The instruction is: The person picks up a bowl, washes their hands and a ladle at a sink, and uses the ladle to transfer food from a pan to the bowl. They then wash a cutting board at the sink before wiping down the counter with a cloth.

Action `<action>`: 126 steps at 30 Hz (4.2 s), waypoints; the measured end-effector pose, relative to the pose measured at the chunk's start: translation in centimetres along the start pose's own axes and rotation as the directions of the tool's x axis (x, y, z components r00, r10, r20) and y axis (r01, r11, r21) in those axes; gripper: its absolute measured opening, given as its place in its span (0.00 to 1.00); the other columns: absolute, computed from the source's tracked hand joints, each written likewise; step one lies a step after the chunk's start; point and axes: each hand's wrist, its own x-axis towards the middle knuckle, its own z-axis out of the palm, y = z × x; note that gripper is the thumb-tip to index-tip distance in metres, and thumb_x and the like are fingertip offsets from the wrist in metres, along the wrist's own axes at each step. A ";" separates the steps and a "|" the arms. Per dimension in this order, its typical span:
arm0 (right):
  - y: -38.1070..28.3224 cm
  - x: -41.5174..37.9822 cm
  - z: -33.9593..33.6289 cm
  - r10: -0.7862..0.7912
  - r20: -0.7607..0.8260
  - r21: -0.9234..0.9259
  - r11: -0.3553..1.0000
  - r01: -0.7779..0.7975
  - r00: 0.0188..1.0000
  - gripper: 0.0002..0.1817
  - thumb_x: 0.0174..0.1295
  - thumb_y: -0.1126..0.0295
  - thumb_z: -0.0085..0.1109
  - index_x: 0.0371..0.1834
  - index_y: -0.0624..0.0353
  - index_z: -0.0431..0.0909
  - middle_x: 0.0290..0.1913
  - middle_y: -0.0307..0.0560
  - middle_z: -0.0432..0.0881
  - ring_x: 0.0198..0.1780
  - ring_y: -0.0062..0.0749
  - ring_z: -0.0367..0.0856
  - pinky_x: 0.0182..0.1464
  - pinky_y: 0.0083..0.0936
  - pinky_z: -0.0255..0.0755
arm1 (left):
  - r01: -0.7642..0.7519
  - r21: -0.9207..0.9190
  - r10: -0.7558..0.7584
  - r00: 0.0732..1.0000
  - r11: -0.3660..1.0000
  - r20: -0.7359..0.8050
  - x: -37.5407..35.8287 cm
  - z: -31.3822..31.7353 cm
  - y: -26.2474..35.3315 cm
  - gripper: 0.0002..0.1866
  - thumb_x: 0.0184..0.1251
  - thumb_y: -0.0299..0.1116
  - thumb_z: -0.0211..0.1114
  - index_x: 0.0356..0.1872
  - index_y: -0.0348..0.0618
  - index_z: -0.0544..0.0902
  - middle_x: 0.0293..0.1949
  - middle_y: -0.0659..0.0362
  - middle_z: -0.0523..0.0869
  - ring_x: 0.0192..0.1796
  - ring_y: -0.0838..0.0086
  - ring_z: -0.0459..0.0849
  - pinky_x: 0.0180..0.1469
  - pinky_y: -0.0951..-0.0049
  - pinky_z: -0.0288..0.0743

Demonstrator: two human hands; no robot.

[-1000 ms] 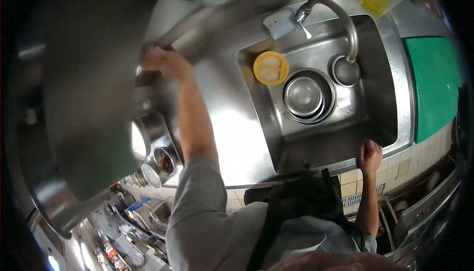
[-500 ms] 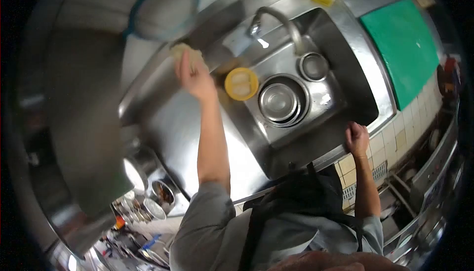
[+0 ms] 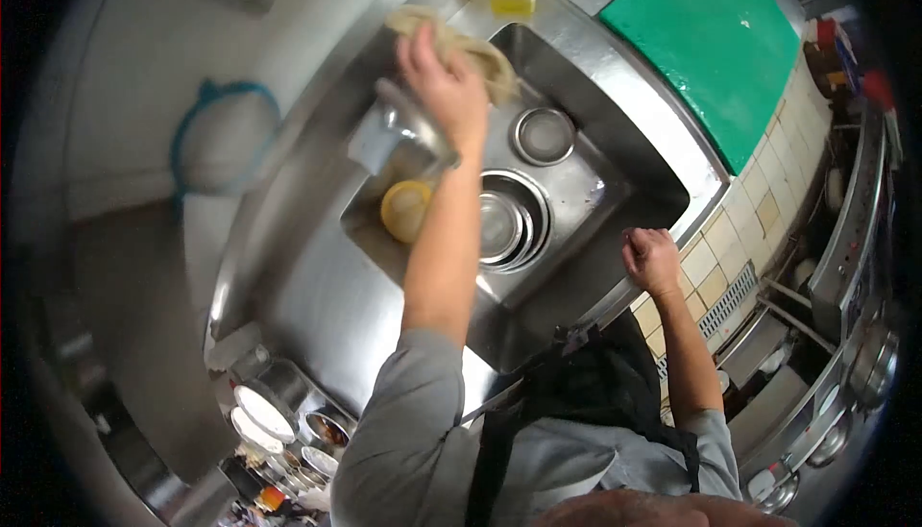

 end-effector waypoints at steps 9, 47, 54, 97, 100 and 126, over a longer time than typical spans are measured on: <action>0.2 0.2 -0.9 -0.002 0.006 0.025 1.000 0.002 1.000 0.05 0.55 0.69 0.65 0.32 0.52 0.78 0.27 0.40 0.80 0.33 0.33 0.81 0.40 0.32 0.71 | -0.230 0.604 -0.102 0.880 0.763 0.463 -2.1 2.4 -5.4 0.29 0.72 0.38 0.57 0.72 0.45 0.67 0.70 0.42 0.67 0.71 0.45 0.65 0.72 0.45 0.60; 8.1 -6.7 -3.2 -0.536 0.209 0.508 0.774 0.378 0.818 0.11 0.75 0.72 0.50 0.50 0.67 0.80 0.46 0.46 0.83 0.49 0.29 0.79 0.55 0.25 0.72 | 0.801 -0.595 -0.777 -0.330 0.070 -0.536 -71.4 -38.9 29.9 0.19 0.75 0.36 0.59 0.61 0.37 0.78 0.50 0.57 0.85 0.51 0.70 0.83 0.52 0.70 0.75; 3.4 -24.1 4.2 -0.395 0.737 0.302 0.918 0.257 0.549 0.12 0.74 0.71 0.53 0.54 0.67 0.78 0.49 0.46 0.82 0.49 0.28 0.81 0.54 0.27 0.78 | 0.851 -0.511 -0.848 -0.175 0.125 -0.500 -75.5 -41.6 17.6 0.20 0.75 0.35 0.60 0.61 0.34 0.79 0.50 0.55 0.86 0.49 0.71 0.84 0.51 0.72 0.75; -19.3 -23.7 34.1 -0.368 0.722 0.670 0.163 -0.724 0.586 0.18 0.70 0.72 0.58 0.58 0.71 0.74 0.59 0.62 0.78 0.64 0.46 0.77 0.72 0.39 0.71 | 0.471 -0.864 -0.929 -0.209 0.177 -0.304 -76.6 -40.2 -1.8 0.18 0.71 0.32 0.67 0.57 0.33 0.79 0.43 0.59 0.86 0.44 0.80 0.82 0.46 0.78 0.77; -19.9 -23.5 33.3 -0.447 0.733 0.632 0.170 -0.756 0.513 0.22 0.72 0.65 0.56 0.63 0.67 0.71 0.61 0.61 0.78 0.66 0.48 0.75 0.72 0.41 0.69 | 0.364 -0.880 -0.905 -0.179 0.304 -0.386 -74.8 -41.0 -0.8 0.20 0.71 0.33 0.67 0.58 0.33 0.78 0.46 0.58 0.85 0.47 0.78 0.83 0.48 0.77 0.78; -12.8 -22.6 39.2 -0.339 0.780 0.584 0.697 -0.416 0.526 0.25 0.64 0.77 0.63 0.65 0.65 0.71 0.65 0.48 0.75 0.66 0.34 0.74 0.67 0.33 0.69 | 0.352 -0.617 -0.710 0.334 0.704 -0.620 -54.1 -47.3 -2.3 0.21 0.62 0.18 0.63 0.56 0.31 0.70 0.55 0.38 0.82 0.55 0.52 0.82 0.58 0.63 0.74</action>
